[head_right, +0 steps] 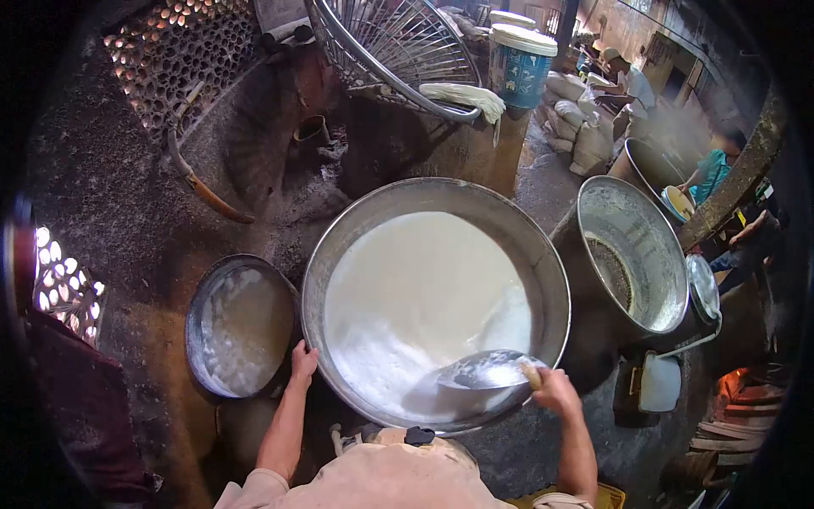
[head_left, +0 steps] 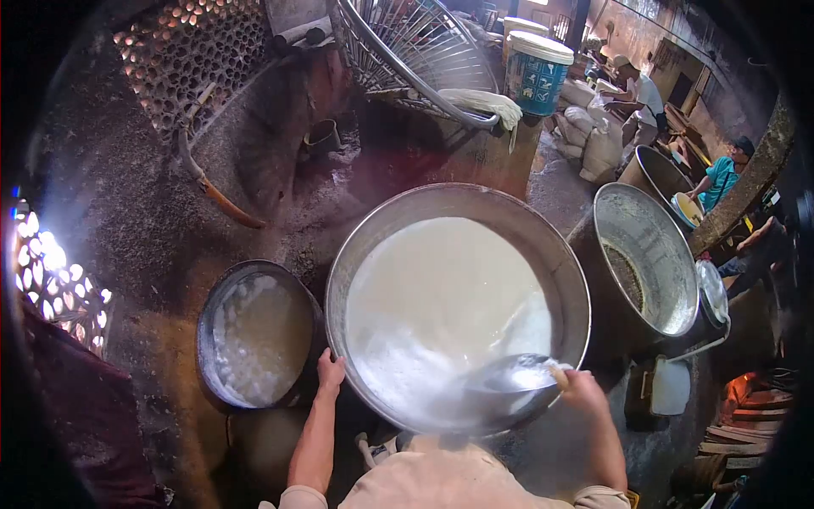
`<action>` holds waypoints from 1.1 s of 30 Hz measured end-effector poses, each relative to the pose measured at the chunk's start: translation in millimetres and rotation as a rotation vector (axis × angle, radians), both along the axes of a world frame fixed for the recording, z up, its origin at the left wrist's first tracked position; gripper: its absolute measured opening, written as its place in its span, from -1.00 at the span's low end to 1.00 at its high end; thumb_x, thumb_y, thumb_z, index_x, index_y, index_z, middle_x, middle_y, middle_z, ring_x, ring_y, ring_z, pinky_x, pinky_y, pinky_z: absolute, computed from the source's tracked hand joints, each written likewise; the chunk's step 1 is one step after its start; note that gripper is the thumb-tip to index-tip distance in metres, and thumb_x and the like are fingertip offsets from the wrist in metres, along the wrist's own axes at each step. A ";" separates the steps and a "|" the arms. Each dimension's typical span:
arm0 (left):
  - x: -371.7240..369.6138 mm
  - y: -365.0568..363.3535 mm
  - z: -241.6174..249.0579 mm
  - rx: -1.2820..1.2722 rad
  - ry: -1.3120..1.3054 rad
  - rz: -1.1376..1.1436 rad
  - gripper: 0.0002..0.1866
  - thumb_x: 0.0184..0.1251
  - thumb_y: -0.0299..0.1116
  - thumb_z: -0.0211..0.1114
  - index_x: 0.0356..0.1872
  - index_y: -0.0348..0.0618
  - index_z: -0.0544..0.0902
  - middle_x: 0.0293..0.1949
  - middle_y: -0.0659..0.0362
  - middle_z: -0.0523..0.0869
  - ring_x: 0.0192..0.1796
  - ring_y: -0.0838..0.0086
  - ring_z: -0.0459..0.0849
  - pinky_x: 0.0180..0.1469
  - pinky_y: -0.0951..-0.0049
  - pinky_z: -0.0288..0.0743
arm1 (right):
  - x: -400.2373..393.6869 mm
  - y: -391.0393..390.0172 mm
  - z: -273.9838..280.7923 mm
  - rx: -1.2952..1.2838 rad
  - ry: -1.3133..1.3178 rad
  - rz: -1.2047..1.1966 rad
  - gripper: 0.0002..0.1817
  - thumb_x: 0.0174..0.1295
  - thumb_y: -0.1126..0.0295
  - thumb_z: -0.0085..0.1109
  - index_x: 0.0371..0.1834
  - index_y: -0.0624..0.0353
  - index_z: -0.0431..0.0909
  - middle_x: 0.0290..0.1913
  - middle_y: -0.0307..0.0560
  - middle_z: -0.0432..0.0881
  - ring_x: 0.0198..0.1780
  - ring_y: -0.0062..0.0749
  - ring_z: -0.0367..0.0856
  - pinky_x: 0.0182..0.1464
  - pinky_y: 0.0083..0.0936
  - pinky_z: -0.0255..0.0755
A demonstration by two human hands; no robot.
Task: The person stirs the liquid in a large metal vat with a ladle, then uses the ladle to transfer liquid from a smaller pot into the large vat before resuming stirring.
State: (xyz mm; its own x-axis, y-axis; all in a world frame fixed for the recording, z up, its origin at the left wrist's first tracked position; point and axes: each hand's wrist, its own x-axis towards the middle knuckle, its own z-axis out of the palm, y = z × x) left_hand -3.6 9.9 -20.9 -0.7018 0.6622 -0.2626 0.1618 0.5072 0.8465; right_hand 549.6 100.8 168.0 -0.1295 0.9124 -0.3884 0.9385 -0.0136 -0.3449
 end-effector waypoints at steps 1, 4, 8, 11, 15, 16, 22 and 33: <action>2.2 1.2 1.9 0.000 0.001 0.003 -0.59 0.14 -0.47 0.26 0.06 -0.31 0.53 -0.04 -0.13 0.67 0.05 0.11 0.63 0.08 0.24 0.45 | 3.8 9.3 14.8 0.039 0.056 0.021 -0.59 -0.08 0.49 0.23 -0.06 0.24 0.60 -0.25 0.15 0.69 -0.13 -0.10 0.70 -0.07 -0.31 0.52; 7.8 2.2 23.2 -0.037 0.079 0.015 -0.59 0.13 -0.47 0.24 0.06 -0.32 0.53 -0.03 -0.15 0.66 0.07 0.12 0.62 0.09 0.24 0.45 | -11.5 40.8 58.9 -0.110 0.135 -0.223 -0.56 -0.13 0.53 0.17 -0.06 0.26 0.58 -0.31 0.16 0.68 -0.21 -0.07 0.70 -0.15 -0.29 0.51; 10.4 3.7 41.3 -0.155 0.098 -0.039 -0.53 0.13 -0.48 0.21 0.13 -0.32 0.49 0.04 -0.15 0.62 0.11 0.13 0.60 0.13 0.27 0.43 | -7.4 107.1 -73.9 0.375 0.124 -0.233 -0.56 -0.10 0.47 0.15 -0.03 0.20 0.55 -0.24 0.23 0.66 -0.17 0.04 0.66 -0.12 -0.26 0.52; 8.1 3.9 29.5 -0.124 0.135 -0.025 -0.54 0.12 -0.46 0.23 0.10 -0.33 0.50 0.01 -0.14 0.64 0.09 0.12 0.61 0.11 0.27 0.44 | -37.1 124.2 -102.6 0.332 0.119 -0.257 -0.65 -0.07 0.46 0.14 -0.12 0.22 0.54 -0.40 0.13 0.66 -0.41 -0.12 0.68 -0.35 -0.28 0.58; 2.1 4.8 31.1 -0.122 -0.013 -0.077 -0.51 0.19 -0.46 0.25 0.16 -0.39 0.45 0.12 -0.11 0.58 0.14 0.17 0.58 0.14 0.32 0.42 | -68.8 111.8 -113.8 0.066 0.254 -0.282 -0.76 -0.06 0.44 0.13 -0.26 0.24 0.52 -0.58 -0.02 0.58 -0.63 -0.34 0.57 -0.61 -0.36 0.49; 2.3 3.4 34.2 -0.125 -0.016 -0.072 -0.51 0.19 -0.46 0.25 0.16 -0.39 0.45 0.12 -0.11 0.58 0.14 0.17 0.58 0.14 0.32 0.42 | -79.3 102.6 -109.2 -0.002 0.253 -0.303 -0.77 -0.06 0.44 0.13 -0.28 0.24 0.52 -0.58 -0.03 0.58 -0.64 -0.35 0.57 -0.61 -0.37 0.48; 7.0 1.0 24.9 -0.119 0.111 -0.010 -0.53 0.14 -0.41 0.30 0.11 -0.29 0.49 0.04 -0.14 0.62 0.12 0.08 0.58 0.13 0.23 0.43 | -111.8 53.3 -164.4 -0.041 0.422 -0.284 -0.77 -0.05 0.40 0.18 -0.28 0.21 0.54 -0.59 -0.08 0.55 -0.65 -0.40 0.52 -0.64 -0.40 0.43; 2.3 -4.1 45.3 -0.082 -0.002 -0.134 -0.59 0.14 -0.42 0.30 0.04 -0.27 0.47 -0.04 -0.13 0.65 0.06 0.07 0.62 0.07 0.19 0.45 | -194.4 -41.8 -174.3 -0.229 0.304 -0.197 -0.52 0.03 0.28 0.23 0.07 0.13 0.47 -0.48 0.01 0.64 -0.57 -0.29 0.61 -0.56 -0.35 0.52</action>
State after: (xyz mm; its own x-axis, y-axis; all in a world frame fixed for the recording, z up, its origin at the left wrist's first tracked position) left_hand -1.3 5.8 24.4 -0.6081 0.7261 -0.3210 0.2313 0.5488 0.8033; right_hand 355.2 59.1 -6.3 -0.1013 0.8260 -0.5545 0.7663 -0.2907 -0.5730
